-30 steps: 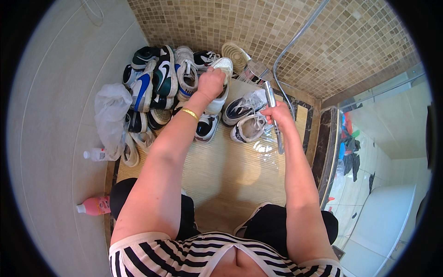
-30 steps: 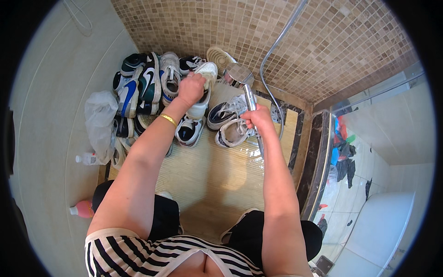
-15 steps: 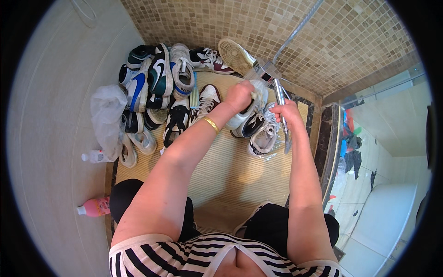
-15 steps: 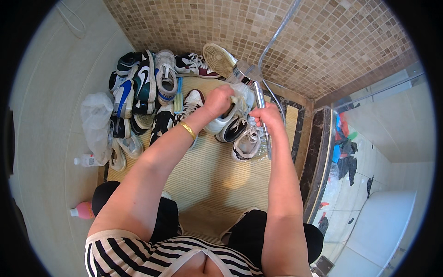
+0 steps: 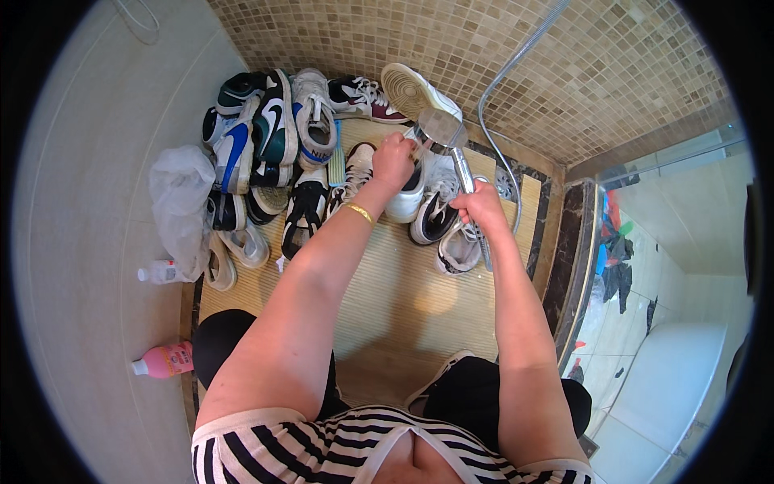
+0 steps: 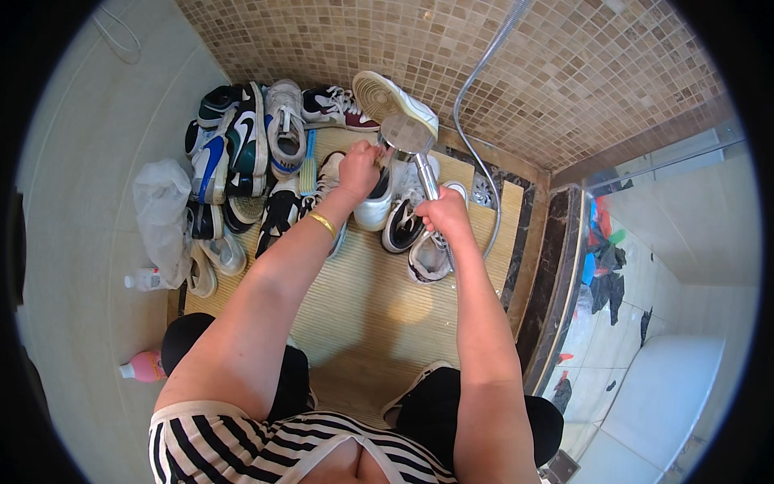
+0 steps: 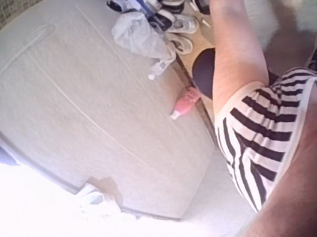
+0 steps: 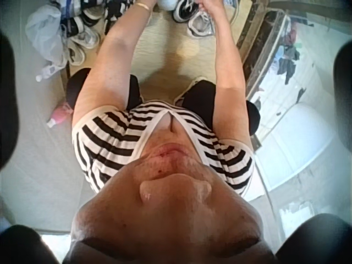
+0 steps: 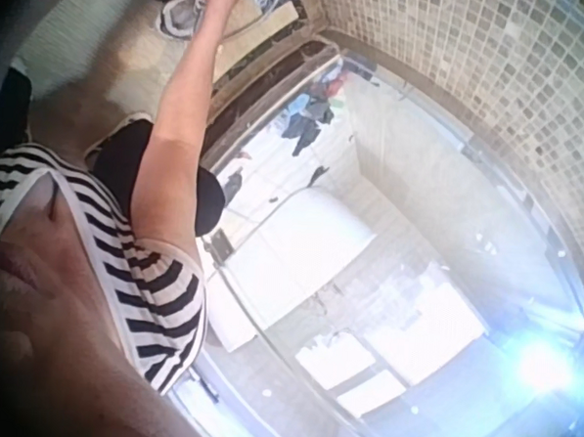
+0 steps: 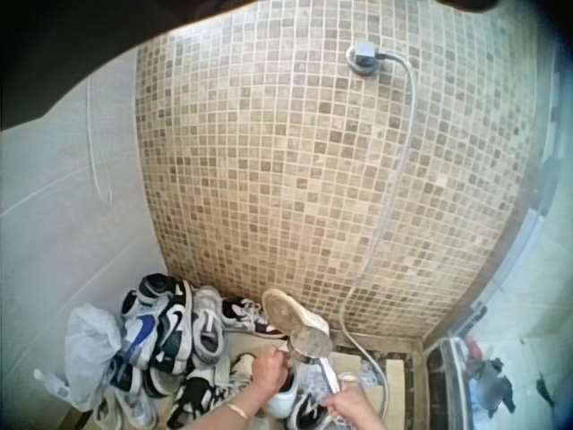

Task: The person sits on the bathroom floor and unpacks multiple pairs of shoes from bags, then uses a handheld showerhead to rinse the shoes and the floor.

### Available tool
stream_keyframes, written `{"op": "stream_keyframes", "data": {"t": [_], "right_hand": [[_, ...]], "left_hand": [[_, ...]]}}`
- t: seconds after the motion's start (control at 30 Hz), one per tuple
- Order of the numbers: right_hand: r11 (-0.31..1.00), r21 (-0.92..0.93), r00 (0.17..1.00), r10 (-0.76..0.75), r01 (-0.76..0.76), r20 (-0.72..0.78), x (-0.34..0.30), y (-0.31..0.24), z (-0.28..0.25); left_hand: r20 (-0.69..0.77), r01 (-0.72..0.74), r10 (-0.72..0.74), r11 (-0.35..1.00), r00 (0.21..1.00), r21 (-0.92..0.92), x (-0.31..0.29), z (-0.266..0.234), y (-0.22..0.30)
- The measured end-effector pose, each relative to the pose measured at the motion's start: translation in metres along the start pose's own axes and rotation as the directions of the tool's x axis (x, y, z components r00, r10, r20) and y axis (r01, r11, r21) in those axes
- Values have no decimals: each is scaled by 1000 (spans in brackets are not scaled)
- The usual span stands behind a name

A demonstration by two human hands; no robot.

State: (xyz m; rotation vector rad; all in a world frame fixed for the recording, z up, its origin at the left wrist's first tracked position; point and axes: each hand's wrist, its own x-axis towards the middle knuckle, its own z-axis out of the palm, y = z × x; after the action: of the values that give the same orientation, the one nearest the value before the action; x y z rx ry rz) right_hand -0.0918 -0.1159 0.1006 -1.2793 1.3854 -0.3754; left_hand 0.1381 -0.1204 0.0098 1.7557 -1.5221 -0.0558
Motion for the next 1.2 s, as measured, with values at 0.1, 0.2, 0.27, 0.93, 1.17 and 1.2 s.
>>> {"op": "stream_keyframes", "data": {"t": [0.1,0.2,0.27,0.93,1.17,1.2], "right_hand": [[1000,-30,999,2,-1,33,8,3,12],[1000,-16,999,-1,2,44,14,7,20],[1000,-26,999,7,-7,31,15,15,19],[997,78,992,36,-27,-123,5,24,27],[978,198,956,-6,67,-294,27,17,11],[978,198,947,-6,73,-321,26,15,5]], "left_hand": [[77,70,-69,998,995,-4,-3,4,-18],[264,161,-124,980,957,-121,8,1,-38],[468,260,-147,947,871,-186,19,-4,-39],[390,100,-164,979,906,180,125,16,-50],[94,-527,549,830,831,-185,83,31,-59],[96,-454,476,871,874,-190,82,34,-54]]}}
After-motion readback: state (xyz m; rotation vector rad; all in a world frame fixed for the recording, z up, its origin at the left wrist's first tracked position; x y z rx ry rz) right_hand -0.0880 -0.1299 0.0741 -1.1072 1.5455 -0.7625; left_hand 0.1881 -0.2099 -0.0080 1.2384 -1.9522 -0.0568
